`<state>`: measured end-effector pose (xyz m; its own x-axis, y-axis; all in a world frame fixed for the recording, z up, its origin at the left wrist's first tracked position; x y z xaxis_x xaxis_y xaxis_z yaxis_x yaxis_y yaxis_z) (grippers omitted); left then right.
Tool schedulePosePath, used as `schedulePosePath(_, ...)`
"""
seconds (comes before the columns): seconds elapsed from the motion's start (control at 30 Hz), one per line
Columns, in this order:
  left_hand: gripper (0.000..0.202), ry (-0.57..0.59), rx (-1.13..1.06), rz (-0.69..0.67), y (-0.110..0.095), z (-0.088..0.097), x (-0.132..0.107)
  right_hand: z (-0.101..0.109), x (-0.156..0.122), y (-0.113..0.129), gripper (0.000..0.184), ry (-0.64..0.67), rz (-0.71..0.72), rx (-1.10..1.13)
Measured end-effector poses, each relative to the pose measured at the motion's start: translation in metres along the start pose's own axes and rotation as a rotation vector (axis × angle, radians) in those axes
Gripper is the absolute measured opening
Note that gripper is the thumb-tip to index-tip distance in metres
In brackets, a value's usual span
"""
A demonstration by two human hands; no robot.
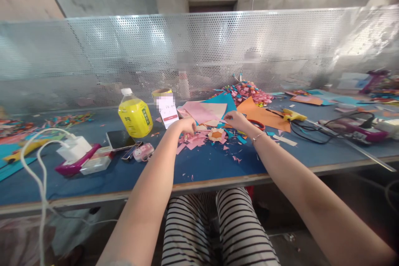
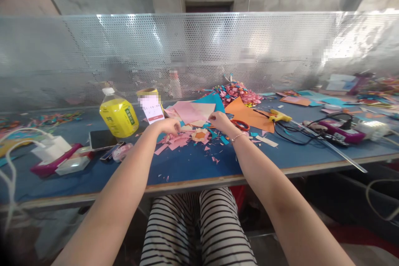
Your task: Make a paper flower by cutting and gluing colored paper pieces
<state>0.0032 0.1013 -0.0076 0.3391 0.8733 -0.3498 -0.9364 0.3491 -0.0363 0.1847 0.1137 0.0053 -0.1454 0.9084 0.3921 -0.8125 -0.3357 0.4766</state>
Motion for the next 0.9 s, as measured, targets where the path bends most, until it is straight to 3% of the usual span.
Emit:
schedulePosePath(0.2, 0.038, -0.15, -0.025, -0.021, -0.002, 0.015, 0.001, 0.001, -0.001, 0.002, 0.019, 0.005, -0.007, -0.005)
schedulePosePath(0.33, 0.034, -0.009, -0.057, -0.12, -0.019, 0.003, -0.004, 0.0, -0.002, 0.003, 0.02, 0.016, 0.002, -0.001)
schedulePosePath(0.47, 0.048, 0.095, 0.032, -0.028, -0.01, -0.012, -0.001, -0.001, -0.002, 0.004, 0.02, 0.027, 0.015, 0.005)
schedulePosePath(0.73, 0.036, 0.125, -0.009, -0.07, -0.01, -0.018, 0.009, -0.002, -0.001, 0.003, 0.019, 0.024, 0.028, -0.005)
schedulePosePath(0.9, 0.041, 0.108, 0.039, -0.066, -0.017, -0.016, 0.005, -0.003, -0.001, 0.002, 0.02, 0.037, 0.024, -0.007)
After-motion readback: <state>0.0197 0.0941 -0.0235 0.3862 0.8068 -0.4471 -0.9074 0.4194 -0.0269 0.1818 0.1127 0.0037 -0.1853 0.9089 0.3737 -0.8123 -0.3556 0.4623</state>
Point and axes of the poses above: each hand's wrist, its own x-axis towards the middle knuckle, its own z-axis out of the back of the hand, y = z × x, the point moved 10 cm from there along x, towards the middle knuckle
